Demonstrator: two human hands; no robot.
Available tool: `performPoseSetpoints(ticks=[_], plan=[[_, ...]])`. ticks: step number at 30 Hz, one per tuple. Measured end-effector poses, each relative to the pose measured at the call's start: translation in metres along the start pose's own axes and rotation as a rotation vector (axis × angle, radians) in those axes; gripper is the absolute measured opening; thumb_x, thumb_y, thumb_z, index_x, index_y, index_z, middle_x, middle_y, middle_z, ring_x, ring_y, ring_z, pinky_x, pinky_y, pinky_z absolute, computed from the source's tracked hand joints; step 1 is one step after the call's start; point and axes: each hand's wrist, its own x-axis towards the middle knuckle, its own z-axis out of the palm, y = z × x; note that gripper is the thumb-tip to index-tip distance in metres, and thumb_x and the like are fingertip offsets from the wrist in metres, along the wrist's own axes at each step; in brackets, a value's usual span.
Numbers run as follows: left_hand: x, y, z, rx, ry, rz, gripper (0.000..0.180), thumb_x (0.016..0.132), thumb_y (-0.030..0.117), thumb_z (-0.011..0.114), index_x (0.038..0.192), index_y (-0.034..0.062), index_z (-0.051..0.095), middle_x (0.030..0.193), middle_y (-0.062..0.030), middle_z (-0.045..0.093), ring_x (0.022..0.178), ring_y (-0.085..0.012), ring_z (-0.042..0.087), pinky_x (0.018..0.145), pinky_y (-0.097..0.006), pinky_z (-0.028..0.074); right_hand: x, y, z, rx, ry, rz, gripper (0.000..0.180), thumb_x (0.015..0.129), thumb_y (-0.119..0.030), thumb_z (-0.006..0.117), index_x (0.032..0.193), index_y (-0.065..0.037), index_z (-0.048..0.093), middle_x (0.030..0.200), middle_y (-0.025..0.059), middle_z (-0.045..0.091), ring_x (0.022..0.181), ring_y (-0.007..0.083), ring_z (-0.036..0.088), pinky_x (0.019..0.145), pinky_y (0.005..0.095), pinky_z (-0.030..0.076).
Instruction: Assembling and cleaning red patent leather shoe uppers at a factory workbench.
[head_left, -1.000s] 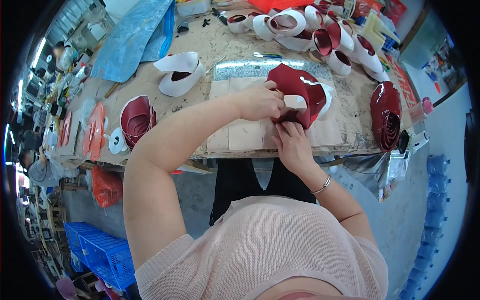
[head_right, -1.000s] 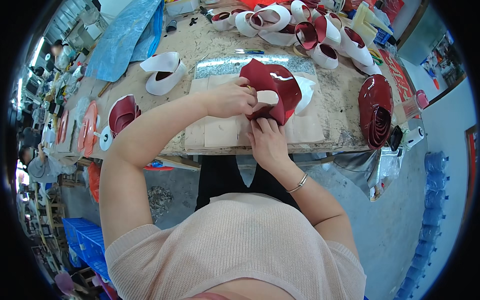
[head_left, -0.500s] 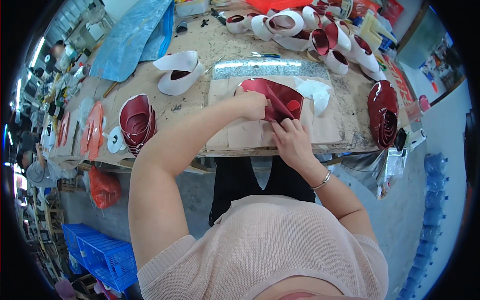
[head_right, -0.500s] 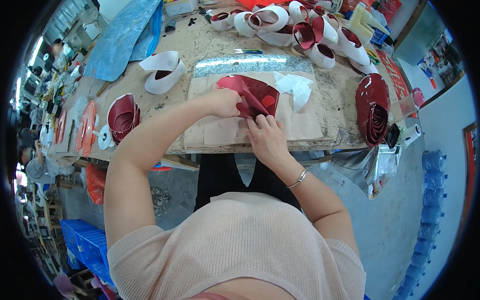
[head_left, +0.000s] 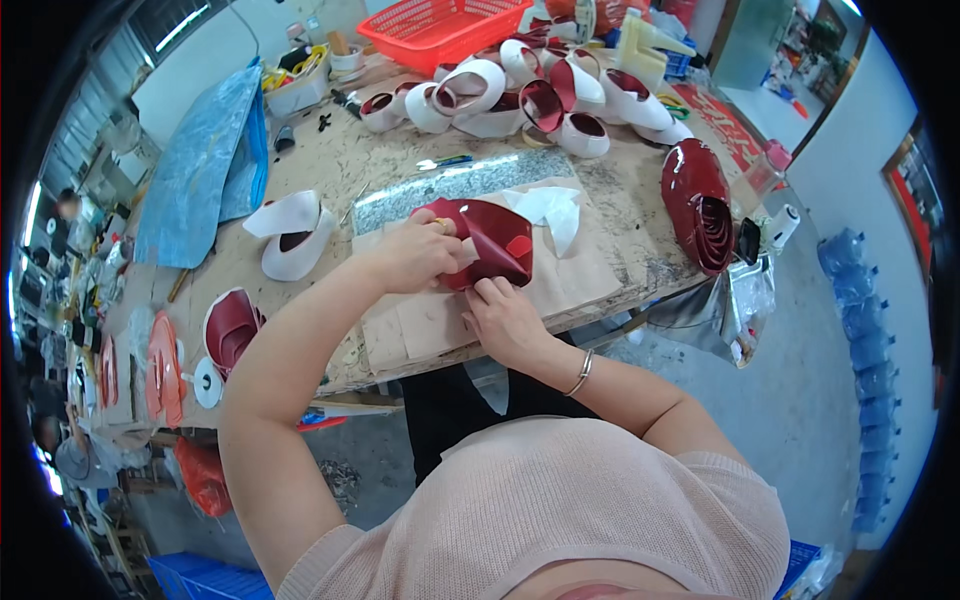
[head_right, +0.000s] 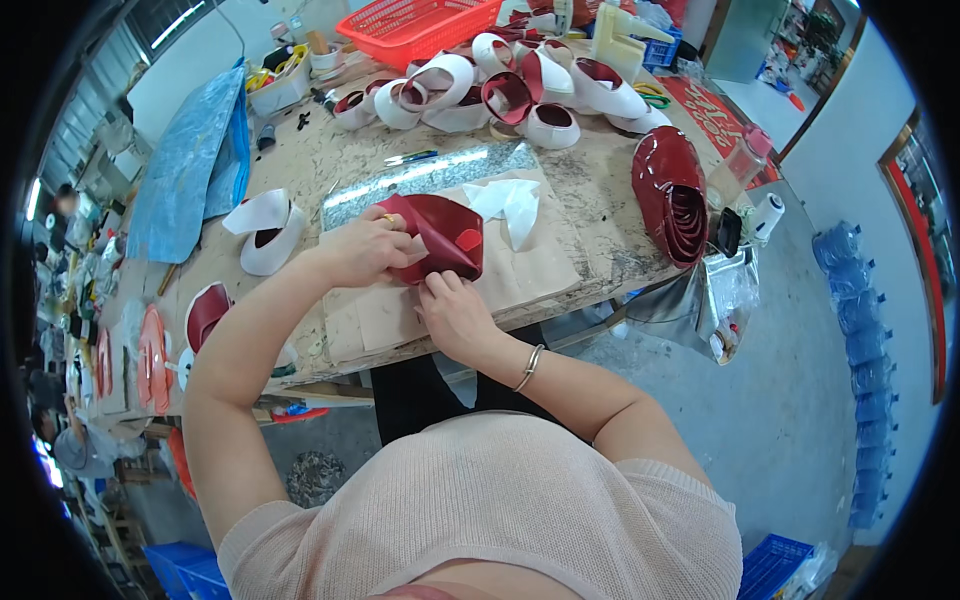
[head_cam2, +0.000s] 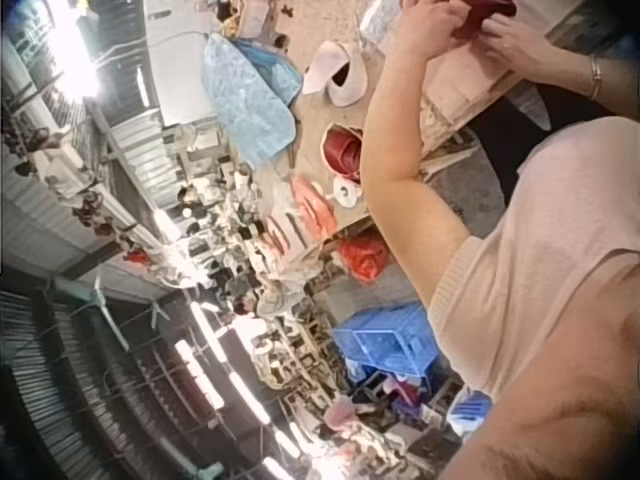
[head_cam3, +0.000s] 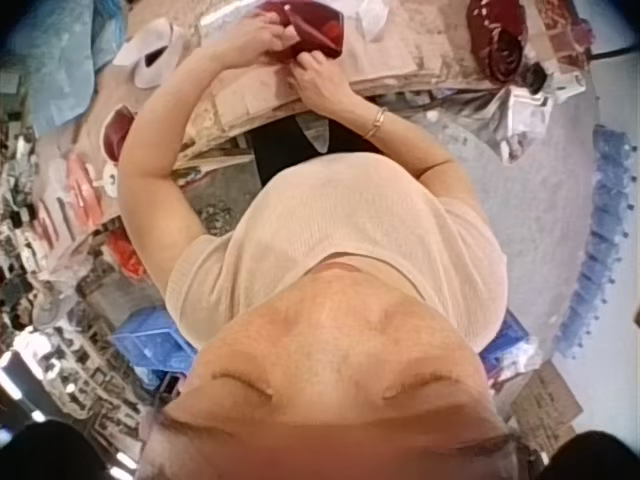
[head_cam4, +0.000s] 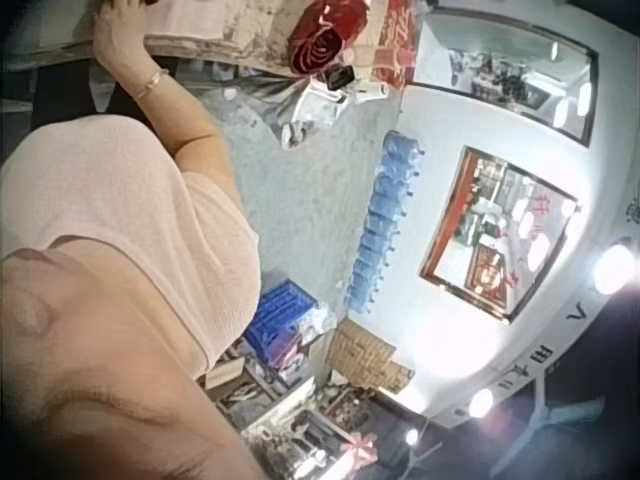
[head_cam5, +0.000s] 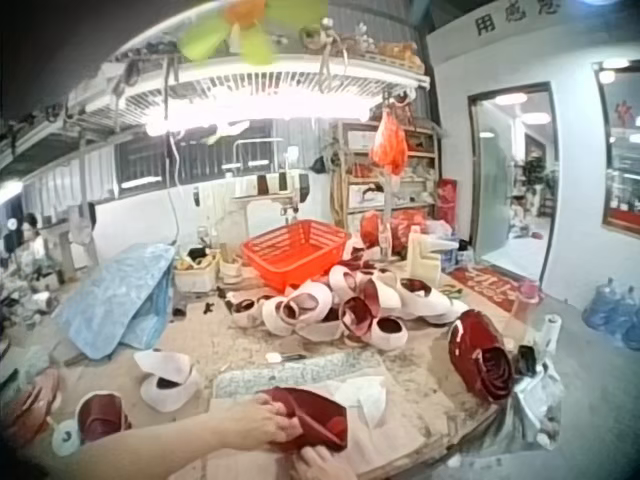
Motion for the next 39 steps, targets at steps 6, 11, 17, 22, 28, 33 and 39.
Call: performPoseSetpoints(ticks=[6,11,17,22,28,33,39], plan=[[-0.001,0.023,-0.001,-0.17,-0.357,-0.555,0.023,0.076,0.028,0.066,0.095,0.0159,0.071,0.089,-0.0056,0.067,0.099,-0.0254,0.06,0.089,-0.046,0.032,-0.003,0.003,-0.006,0.068,-0.003,0.013,0.033,0.084,-0.015,0.059,0.111,0.005,0.057,0.094,0.0141,0.052,0.091,0.0297,0.051,0.08,0.0379,0.045],[-0.003,0.031,0.01,-0.353,-0.272,-0.753,0.025,0.079,0.029,0.062,0.095,0.0129,0.071,0.09,-0.0101,0.068,0.097,-0.0275,0.063,0.09,-0.047,0.031,-0.003,0.008,-0.007,0.114,-0.003,0.004,0.031,0.085,-0.013,0.06,0.11,0.005,0.06,0.095,0.013,0.053,0.091,0.0292,0.051,0.081,0.037,0.045],[0.001,0.035,0.011,-0.334,-0.293,-0.833,0.023,0.076,0.024,0.06,0.092,0.0124,0.071,0.09,-0.0094,0.068,0.1,-0.0257,0.061,0.091,-0.046,0.03,0.003,0.003,-0.002,0.046,-0.009,0.002,0.031,0.082,-0.014,0.062,0.109,0.002,0.062,0.099,0.0097,0.054,0.094,0.0278,0.05,0.082,0.0375,0.044],[0.003,0.036,0.01,-0.339,-0.264,-0.805,0.031,0.072,0.022,0.059,0.096,0.0096,0.072,0.096,-0.0117,0.069,0.096,-0.026,0.064,0.093,-0.049,0.031,0.009,-0.004,0.006,-0.005,0.001,-0.023,0.033,0.08,-0.017,0.064,0.107,0.001,0.061,0.105,0.0095,0.054,0.099,0.0282,0.049,0.088,0.0425,0.04],[0.012,0.038,0.002,-0.29,-0.358,-0.851,0.022,0.071,0.021,0.061,0.088,0.0114,0.072,0.09,-0.0075,0.067,0.105,-0.0252,0.058,0.093,-0.046,0.03,0.015,-0.016,0.013,0.007,0.011,-0.062,0.034,0.081,-0.02,0.064,0.106,0.002,0.059,0.105,0.0108,0.054,0.102,0.0272,0.049,0.088,0.0412,0.039],[-0.018,0.005,0.012,0.146,0.048,-0.026,0.015,0.074,0.025,0.066,0.082,0.0139,0.072,0.084,-0.0015,0.062,0.109,-0.021,0.053,0.096,-0.043,0.031,0.016,-0.018,0.012,-0.055,-0.035,-0.047,0.038,0.084,-0.024,0.062,0.11,0.003,0.06,0.1,0.0097,0.053,0.097,0.0253,0.05,0.086,0.0395,0.04],[-0.032,0.031,0.016,-0.114,-0.14,-0.479,0.014,0.075,0.022,0.061,0.078,0.0181,0.074,0.084,-0.0035,0.068,0.096,-0.0206,0.06,0.089,-0.042,0.033,0.016,-0.016,0.012,-0.047,-0.069,-0.011,0.037,0.085,-0.025,0.061,0.11,0.001,0.06,0.099,0.0083,0.052,0.095,0.0251,0.049,0.081,0.0405,0.041]])
